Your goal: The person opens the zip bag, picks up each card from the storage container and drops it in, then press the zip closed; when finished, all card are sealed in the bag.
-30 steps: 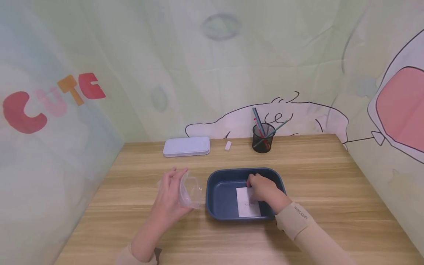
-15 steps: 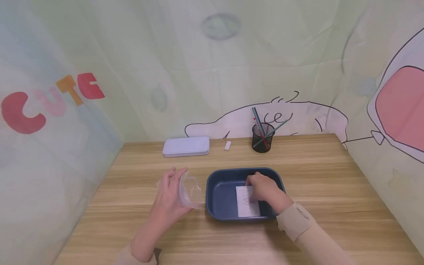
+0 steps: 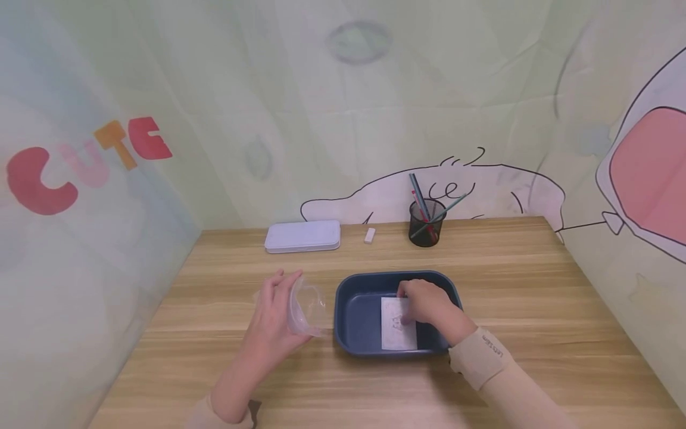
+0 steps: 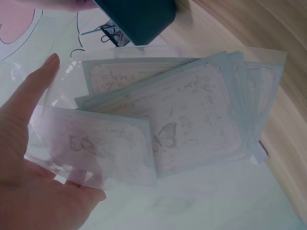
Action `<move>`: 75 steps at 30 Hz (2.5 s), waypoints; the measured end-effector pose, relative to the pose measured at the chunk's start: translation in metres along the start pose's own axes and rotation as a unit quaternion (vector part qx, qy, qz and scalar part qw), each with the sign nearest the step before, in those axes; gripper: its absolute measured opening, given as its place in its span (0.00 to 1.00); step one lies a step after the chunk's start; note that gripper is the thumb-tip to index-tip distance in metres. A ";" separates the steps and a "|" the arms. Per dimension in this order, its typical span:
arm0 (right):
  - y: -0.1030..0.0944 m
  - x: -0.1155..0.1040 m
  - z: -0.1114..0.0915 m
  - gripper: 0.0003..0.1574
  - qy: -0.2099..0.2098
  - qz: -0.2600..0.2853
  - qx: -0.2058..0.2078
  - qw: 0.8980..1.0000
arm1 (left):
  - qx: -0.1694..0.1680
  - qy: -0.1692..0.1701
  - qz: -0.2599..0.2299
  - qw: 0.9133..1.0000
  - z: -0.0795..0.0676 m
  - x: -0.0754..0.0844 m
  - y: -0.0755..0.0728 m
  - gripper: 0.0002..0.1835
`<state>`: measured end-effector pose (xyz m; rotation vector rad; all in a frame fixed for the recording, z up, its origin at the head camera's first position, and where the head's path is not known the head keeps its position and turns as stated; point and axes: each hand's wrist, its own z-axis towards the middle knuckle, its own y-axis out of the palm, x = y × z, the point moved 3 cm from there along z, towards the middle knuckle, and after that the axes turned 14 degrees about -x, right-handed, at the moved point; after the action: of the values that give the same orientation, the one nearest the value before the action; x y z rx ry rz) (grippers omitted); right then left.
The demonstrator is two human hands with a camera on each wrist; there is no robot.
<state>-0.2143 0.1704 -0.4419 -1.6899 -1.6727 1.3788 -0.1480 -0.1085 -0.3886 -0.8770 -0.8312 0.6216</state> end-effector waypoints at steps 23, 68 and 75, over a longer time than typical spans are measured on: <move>-0.014 0.000 -0.013 0.02 -0.076 0.022 0.070 0.994 | -0.004 0.003 -0.001 1.000 0.001 0.002 -0.001 0.59; -0.026 -0.058 -0.062 0.08 -0.175 0.349 0.133 0.911 | 0.004 0.006 0.003 1.000 0.003 0.001 -0.001 0.58; -0.027 -0.063 -0.063 0.09 -0.175 0.349 0.134 0.911 | -0.001 -0.005 -0.001 1.000 0.004 0.001 -0.002 0.58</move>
<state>-0.1638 0.1407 -0.3691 -2.0505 -0.9572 2.2294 -0.1505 -0.1073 -0.3849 -0.8759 -0.8428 0.6243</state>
